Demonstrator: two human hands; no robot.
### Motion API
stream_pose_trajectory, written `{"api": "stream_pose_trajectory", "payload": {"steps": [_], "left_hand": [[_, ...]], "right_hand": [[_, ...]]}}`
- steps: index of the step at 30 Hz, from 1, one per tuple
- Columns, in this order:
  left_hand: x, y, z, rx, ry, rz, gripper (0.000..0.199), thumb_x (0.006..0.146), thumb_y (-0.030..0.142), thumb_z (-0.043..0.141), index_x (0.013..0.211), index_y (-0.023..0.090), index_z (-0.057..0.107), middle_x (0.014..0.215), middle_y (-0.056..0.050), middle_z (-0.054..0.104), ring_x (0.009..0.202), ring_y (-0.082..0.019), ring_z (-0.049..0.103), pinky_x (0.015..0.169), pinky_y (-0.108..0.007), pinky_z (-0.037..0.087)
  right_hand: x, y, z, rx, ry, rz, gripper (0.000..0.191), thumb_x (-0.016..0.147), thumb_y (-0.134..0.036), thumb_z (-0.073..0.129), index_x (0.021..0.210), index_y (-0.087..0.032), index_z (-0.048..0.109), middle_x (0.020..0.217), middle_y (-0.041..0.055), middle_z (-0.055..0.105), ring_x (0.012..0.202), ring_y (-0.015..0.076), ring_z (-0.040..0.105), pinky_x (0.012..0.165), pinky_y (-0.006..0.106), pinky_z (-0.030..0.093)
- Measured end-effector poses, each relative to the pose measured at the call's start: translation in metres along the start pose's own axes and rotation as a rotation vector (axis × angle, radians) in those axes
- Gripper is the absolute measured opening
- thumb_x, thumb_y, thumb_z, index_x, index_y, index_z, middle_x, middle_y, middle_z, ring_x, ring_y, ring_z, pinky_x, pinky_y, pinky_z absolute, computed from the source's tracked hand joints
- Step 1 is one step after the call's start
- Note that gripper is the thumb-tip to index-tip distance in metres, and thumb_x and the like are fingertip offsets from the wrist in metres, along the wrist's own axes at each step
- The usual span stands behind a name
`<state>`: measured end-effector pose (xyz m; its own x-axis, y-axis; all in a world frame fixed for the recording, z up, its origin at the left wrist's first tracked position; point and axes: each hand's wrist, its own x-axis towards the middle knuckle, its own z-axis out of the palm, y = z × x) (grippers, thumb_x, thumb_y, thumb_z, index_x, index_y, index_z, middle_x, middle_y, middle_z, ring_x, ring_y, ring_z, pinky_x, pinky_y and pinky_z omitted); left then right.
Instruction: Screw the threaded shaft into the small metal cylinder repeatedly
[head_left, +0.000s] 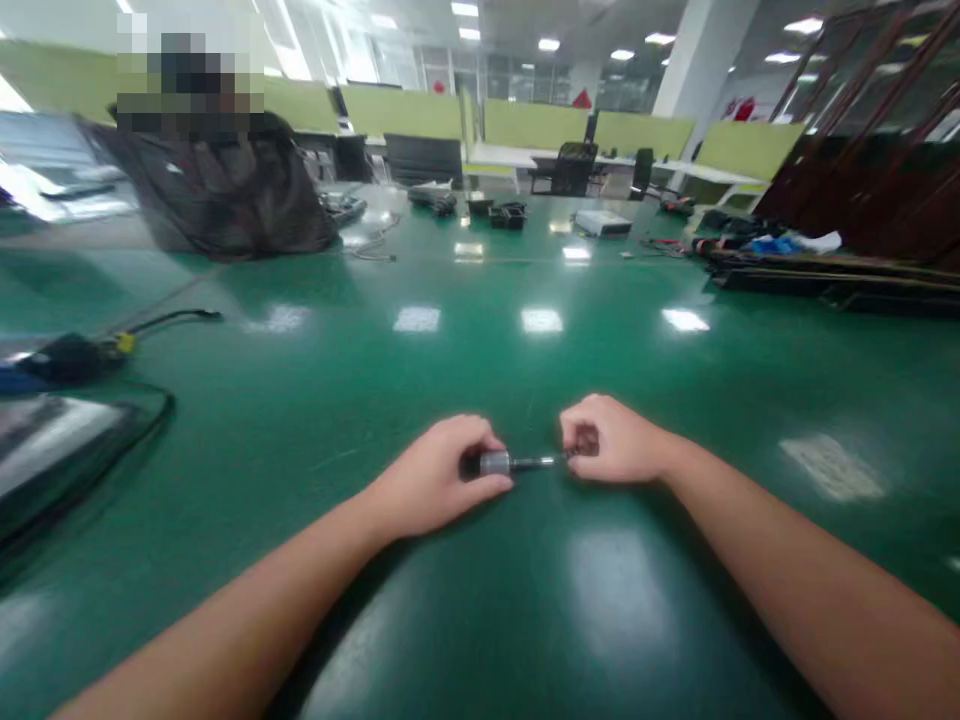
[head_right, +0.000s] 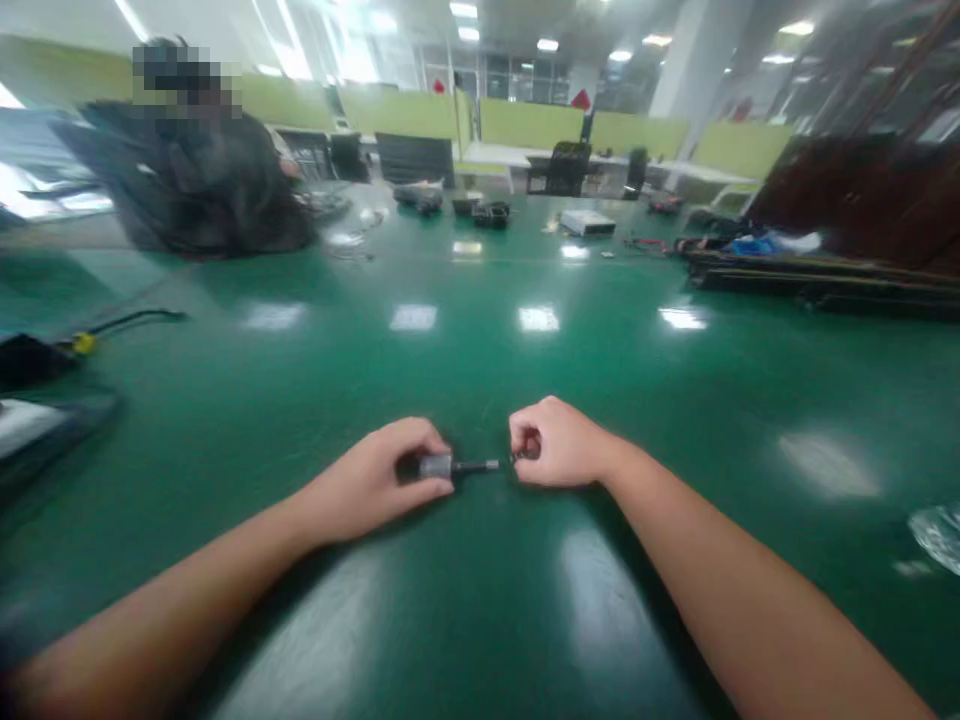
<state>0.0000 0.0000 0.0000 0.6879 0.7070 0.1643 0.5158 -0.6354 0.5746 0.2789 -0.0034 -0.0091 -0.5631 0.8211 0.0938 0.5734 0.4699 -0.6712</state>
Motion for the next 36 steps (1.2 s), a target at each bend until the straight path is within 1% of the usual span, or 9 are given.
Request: {"api": "stream_pose_trajectory", "payload": {"steps": [8, 14, 19, 23, 25, 27, 29, 31, 36], "left_hand": [[0.001, 0.000, -0.003, 0.014, 0.001, 0.000, 0.023, 0.085, 0.039, 0.073, 0.095, 0.020, 0.064, 0.091, -0.001, 0.065, 0.083, -0.019, 0.061, 0.076, -0.031, 0.044], [0.001, 0.001, -0.004, 0.006, 0.001, 0.008, 0.022, 0.085, 0.038, 0.074, 0.094, 0.020, 0.065, 0.090, -0.001, 0.066, 0.081, -0.019, 0.061, 0.075, -0.030, 0.044], [0.000, -0.002, -0.001, 0.008, 0.011, 0.022, 0.023, 0.082, 0.034, 0.076, 0.096, 0.020, 0.064, 0.092, -0.001, 0.065, 0.082, -0.019, 0.061, 0.075, -0.030, 0.044], [-0.002, -0.001, 0.001, -0.023, 0.006, 0.034, 0.024, 0.081, 0.029, 0.077, 0.100, 0.021, 0.064, 0.095, -0.001, 0.066, 0.084, -0.018, 0.061, 0.075, -0.029, 0.045], [-0.002, 0.001, 0.001, -0.033, 0.004, 0.037, 0.027, 0.080, 0.030, 0.078, 0.101, 0.021, 0.064, 0.094, -0.001, 0.066, 0.083, -0.018, 0.062, 0.075, -0.029, 0.046], [-0.002, 0.003, 0.000, -0.038, 0.001, 0.043, 0.031, 0.079, 0.035, 0.079, 0.102, 0.021, 0.064, 0.095, -0.001, 0.067, 0.084, -0.018, 0.063, 0.076, -0.030, 0.047], [-0.001, 0.005, 0.000, -0.046, -0.006, 0.046, 0.023, 0.086, 0.035, 0.072, 0.102, 0.021, 0.065, 0.094, -0.001, 0.067, 0.084, -0.017, 0.063, 0.076, -0.029, 0.047], [-0.001, 0.006, 0.000, -0.050, -0.012, 0.052, 0.019, 0.088, 0.034, 0.070, 0.100, 0.021, 0.065, 0.094, -0.001, 0.068, 0.083, -0.017, 0.063, 0.075, -0.029, 0.047], [-0.001, 0.005, 0.000, -0.039, -0.007, 0.033, 0.021, 0.082, 0.029, 0.074, 0.100, 0.021, 0.065, 0.092, 0.000, 0.068, 0.082, -0.016, 0.062, 0.074, -0.028, 0.046]], "right_hand": [[0.005, 0.000, 0.001, -0.011, 0.007, -0.019, 0.006, 0.065, -0.014, 0.067, 0.069, -0.017, 0.063, 0.059, -0.0047, 0.058, 0.053, 0.0093, 0.052, 0.054, 0.021, 0.039], [0.007, -0.005, 0.006, -0.022, 0.021, -0.078, 0.006, 0.068, -0.016, 0.071, 0.071, -0.017, 0.066, 0.061, -0.0039, 0.061, 0.056, 0.0098, 0.055, 0.060, 0.022, 0.042], [0.010, -0.020, 0.020, -0.034, 0.083, -0.110, 0.008, 0.075, -0.022, 0.075, 0.075, -0.017, 0.070, 0.071, -0.0003, 0.067, 0.063, 0.0117, 0.058, 0.064, 0.024, 0.043], [0.010, -0.030, 0.031, -0.074, 0.111, -0.163, 0.009, 0.082, -0.025, 0.074, 0.088, -0.019, 0.074, 0.085, 0.0030, 0.072, 0.080, 0.0164, 0.064, 0.077, 0.029, 0.045], [0.008, -0.031, 0.034, -0.084, 0.102, -0.172, 0.010, 0.082, -0.023, 0.075, 0.091, -0.019, 0.075, 0.087, 0.0032, 0.073, 0.083, 0.0175, 0.064, 0.080, 0.031, 0.045], [0.007, -0.030, 0.034, -0.088, 0.096, -0.175, 0.011, 0.081, -0.021, 0.075, 0.092, -0.019, 0.075, 0.087, 0.0030, 0.073, 0.083, 0.0175, 0.064, 0.081, 0.031, 0.045], [0.007, -0.029, 0.034, -0.091, 0.097, -0.185, 0.010, 0.082, -0.020, 0.074, 0.092, -0.019, 0.075, 0.086, 0.0028, 0.073, 0.083, 0.0175, 0.064, 0.080, 0.031, 0.045], [0.007, -0.027, 0.033, -0.095, 0.100, -0.198, 0.009, 0.082, -0.020, 0.074, 0.091, -0.019, 0.074, 0.086, 0.0028, 0.073, 0.083, 0.0177, 0.064, 0.081, 0.031, 0.045], [0.007, -0.028, 0.034, -0.097, 0.107, -0.200, 0.010, 0.083, -0.021, 0.074, 0.092, -0.019, 0.074, 0.087, 0.0030, 0.074, 0.082, 0.0174, 0.064, 0.080, 0.031, 0.046]]}}
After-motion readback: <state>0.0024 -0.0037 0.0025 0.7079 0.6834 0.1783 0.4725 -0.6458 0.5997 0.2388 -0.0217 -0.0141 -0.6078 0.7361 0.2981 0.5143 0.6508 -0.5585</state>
